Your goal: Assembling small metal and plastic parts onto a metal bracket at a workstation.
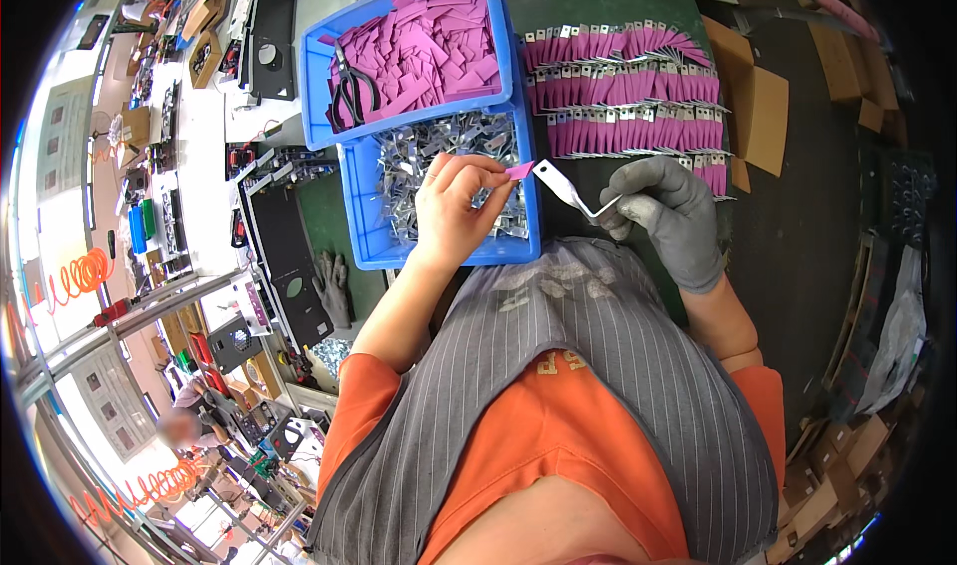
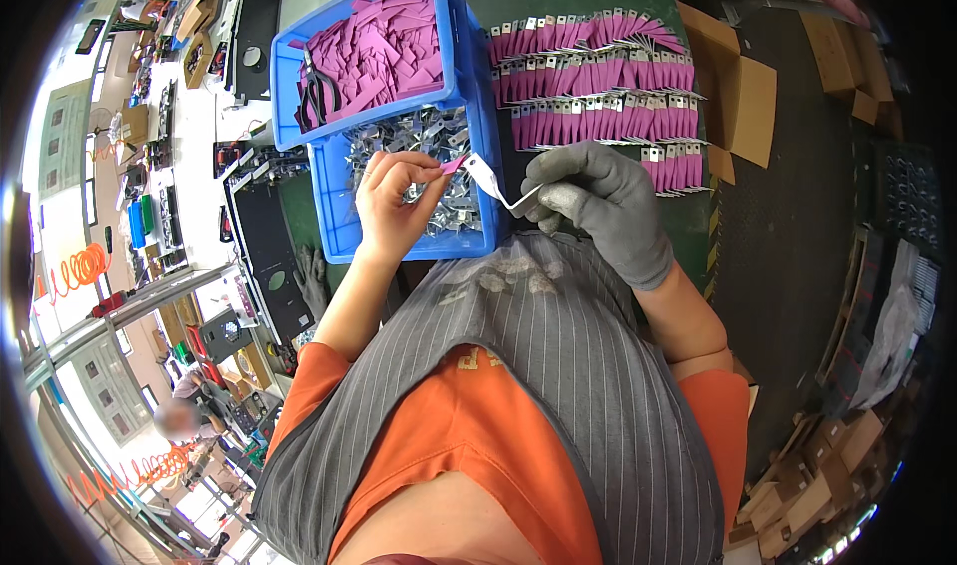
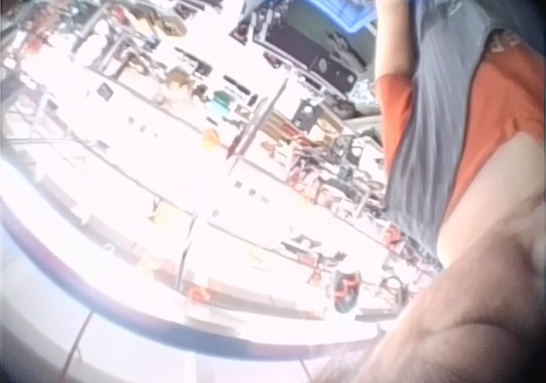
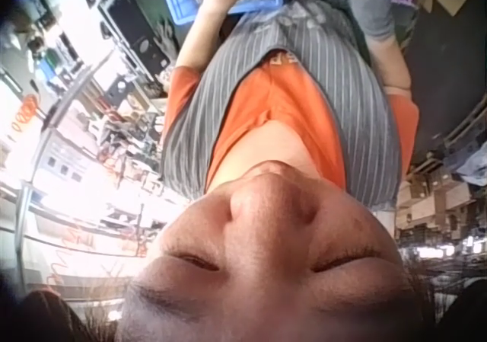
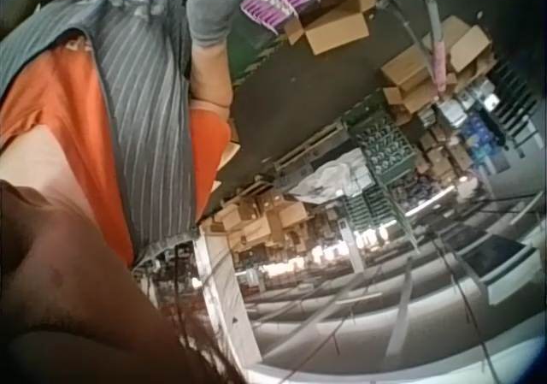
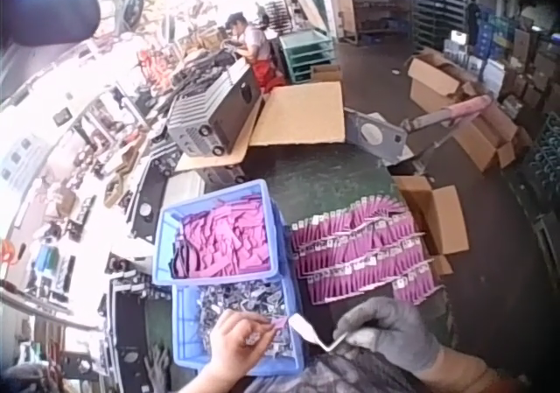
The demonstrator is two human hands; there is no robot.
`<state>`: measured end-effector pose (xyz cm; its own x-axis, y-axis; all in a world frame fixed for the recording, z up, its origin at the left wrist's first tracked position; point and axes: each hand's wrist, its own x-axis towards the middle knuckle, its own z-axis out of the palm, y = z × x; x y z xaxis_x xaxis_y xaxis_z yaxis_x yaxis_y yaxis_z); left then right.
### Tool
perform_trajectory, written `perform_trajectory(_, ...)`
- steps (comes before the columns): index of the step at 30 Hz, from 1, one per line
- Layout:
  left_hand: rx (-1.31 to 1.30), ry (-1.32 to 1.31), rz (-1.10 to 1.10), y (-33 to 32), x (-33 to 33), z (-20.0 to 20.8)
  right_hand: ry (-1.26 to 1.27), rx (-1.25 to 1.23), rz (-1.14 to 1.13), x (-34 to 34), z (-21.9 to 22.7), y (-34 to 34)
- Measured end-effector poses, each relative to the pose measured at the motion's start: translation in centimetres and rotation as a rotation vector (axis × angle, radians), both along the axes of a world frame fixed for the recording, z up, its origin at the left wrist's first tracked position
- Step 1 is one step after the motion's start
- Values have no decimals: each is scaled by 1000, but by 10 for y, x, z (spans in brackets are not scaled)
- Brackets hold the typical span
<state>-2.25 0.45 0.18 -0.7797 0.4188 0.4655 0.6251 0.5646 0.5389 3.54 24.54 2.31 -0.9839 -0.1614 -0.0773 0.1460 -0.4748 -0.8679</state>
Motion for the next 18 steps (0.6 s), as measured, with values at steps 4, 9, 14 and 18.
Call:
perform_trajectory(4,-21,14,0,-1,1,0,7,-13,-20,0,-1,0)
perform_trajectory(9,-27,18,-10,-1,1,-3,-30,18,-2,0,-3,0)
perform_trajectory(14,-29,16,-14,-1,2,-2,-25,-19,-3,0,-7,-1)
perform_trajectory(18,-33,14,-14,0,3,-3,-55,-6,-22,0,-6,-2)
